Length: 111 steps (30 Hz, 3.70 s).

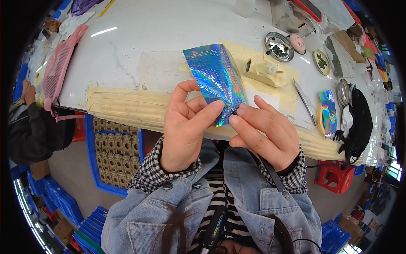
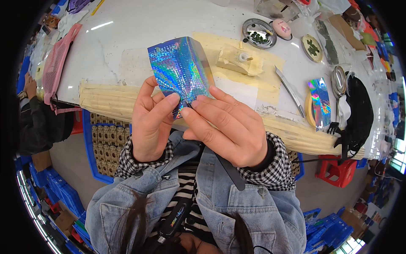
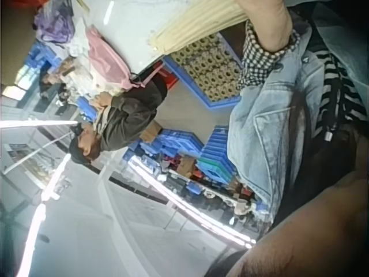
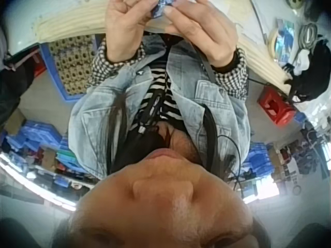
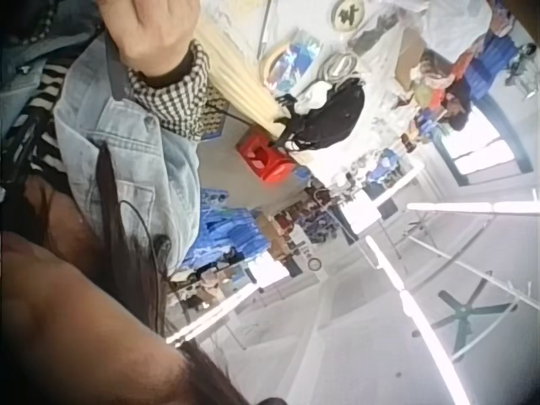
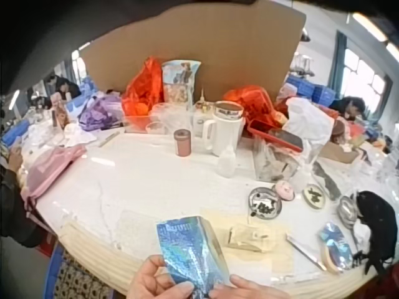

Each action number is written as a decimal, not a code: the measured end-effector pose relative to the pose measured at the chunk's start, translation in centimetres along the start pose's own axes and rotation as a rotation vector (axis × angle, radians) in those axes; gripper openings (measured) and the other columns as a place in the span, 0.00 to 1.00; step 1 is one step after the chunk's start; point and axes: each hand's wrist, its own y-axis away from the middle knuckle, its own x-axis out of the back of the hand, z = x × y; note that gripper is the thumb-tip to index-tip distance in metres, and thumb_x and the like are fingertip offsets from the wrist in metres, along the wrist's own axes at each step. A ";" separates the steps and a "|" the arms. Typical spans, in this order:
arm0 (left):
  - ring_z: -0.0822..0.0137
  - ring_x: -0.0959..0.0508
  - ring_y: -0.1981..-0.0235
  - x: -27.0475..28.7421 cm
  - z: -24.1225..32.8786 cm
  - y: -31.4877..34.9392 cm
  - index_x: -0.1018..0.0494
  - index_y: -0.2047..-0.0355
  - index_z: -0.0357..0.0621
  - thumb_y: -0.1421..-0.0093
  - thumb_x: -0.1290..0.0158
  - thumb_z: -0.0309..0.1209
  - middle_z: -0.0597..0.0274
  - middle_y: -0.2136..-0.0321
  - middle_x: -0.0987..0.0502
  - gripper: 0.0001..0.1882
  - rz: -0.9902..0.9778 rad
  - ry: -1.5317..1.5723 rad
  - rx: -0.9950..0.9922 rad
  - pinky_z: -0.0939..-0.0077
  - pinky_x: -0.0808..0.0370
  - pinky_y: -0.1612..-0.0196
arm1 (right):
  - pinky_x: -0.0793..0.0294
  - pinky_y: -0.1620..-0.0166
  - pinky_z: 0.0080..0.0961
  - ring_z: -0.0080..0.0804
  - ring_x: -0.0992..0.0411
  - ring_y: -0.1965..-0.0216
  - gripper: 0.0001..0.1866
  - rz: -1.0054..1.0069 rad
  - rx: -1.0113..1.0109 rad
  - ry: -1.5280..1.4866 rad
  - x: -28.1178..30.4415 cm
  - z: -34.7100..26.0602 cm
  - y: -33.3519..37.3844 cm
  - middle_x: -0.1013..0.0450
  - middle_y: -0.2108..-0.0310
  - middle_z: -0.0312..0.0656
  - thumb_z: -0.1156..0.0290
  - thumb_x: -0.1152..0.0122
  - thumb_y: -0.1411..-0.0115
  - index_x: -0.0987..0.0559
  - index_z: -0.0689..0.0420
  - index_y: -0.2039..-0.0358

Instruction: The worker is carefully handling and inspecting small pieces of holographic film at a factory station.

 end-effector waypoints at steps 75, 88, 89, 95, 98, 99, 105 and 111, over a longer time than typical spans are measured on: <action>0.70 0.22 0.64 0.6 0.1 -0.2 0.42 0.52 0.38 0.42 0.48 0.17 0.53 0.65 0.22 0.20 0.039 -0.033 -0.188 0.78 0.24 0.61 | 0.28 0.48 0.44 0.40 0.26 0.60 0.18 -0.156 -0.331 0.057 2.3 2.5 4.9 0.24 0.68 0.42 0.67 0.31 0.55 0.22 0.60 0.64; 0.73 0.21 0.67 0.5 -0.4 -0.2 0.34 0.59 0.35 0.43 0.47 0.17 0.55 0.66 0.22 0.12 -0.009 -0.066 -0.154 0.82 0.24 0.64 | 0.23 0.55 0.37 0.36 0.24 0.63 0.19 0.063 -0.071 -0.136 1.5 -0.1 0.5 0.24 0.65 0.42 0.62 0.32 0.54 0.20 0.58 0.62; 0.74 0.21 0.67 0.4 -0.3 -0.1 0.34 0.60 0.35 0.43 0.48 0.16 0.54 0.66 0.22 0.11 0.005 -0.077 -0.155 0.83 0.24 0.63 | 0.22 0.55 0.36 0.36 0.24 0.63 0.19 0.054 -0.063 -0.138 1.1 -0.1 0.1 0.24 0.65 0.42 0.62 0.32 0.54 0.20 0.58 0.62; 0.76 0.22 0.69 0.3 -0.1 0.1 0.37 0.59 0.39 0.44 0.47 0.15 0.57 0.69 0.22 0.15 -0.005 -0.099 -0.124 0.86 0.26 0.66 | 0.22 0.55 0.36 0.37 0.24 0.63 0.19 0.012 -0.055 -0.121 0.6 0.1 -0.5 0.25 0.66 0.43 0.64 0.31 0.54 0.20 0.59 0.62; 0.78 0.23 0.70 0.8 -0.2 0.2 0.39 0.58 0.41 0.44 0.46 0.16 0.59 0.71 0.22 0.17 -0.023 -0.100 -0.109 0.88 0.28 0.69 | 0.22 0.54 0.36 0.37 0.24 0.63 0.19 0.004 -0.053 -0.119 0.4 0.0 -0.4 0.25 0.66 0.44 0.65 0.31 0.54 0.20 0.60 0.62; 0.78 0.24 0.70 0.8 -0.2 0.2 0.39 0.58 0.41 0.45 0.46 0.16 0.59 0.71 0.22 0.17 -0.020 -0.105 -0.108 0.88 0.29 0.69 | 0.22 0.54 0.36 0.37 0.24 0.63 0.19 0.001 -0.051 -0.119 0.4 0.0 -0.4 0.25 0.66 0.44 0.65 0.31 0.54 0.20 0.60 0.62; 0.78 0.24 0.71 0.3 -0.1 0.3 0.39 0.59 0.42 0.45 0.45 0.16 0.60 0.72 0.22 0.18 0.015 -0.102 -0.097 0.88 0.29 0.69 | 0.22 0.54 0.36 0.37 0.24 0.64 0.19 -0.011 -0.044 -0.100 0.4 0.0 -0.5 0.25 0.66 0.44 0.64 0.31 0.54 0.20 0.60 0.62; 0.78 0.24 0.70 0.5 -0.1 0.3 0.40 0.59 0.42 0.45 0.45 0.17 0.59 0.72 0.22 0.18 -0.005 -0.096 -0.097 0.88 0.29 0.68 | 0.22 0.54 0.36 0.37 0.24 0.64 0.19 -0.020 -0.051 -0.095 0.5 0.0 -0.7 0.25 0.66 0.43 0.64 0.32 0.53 0.20 0.60 0.62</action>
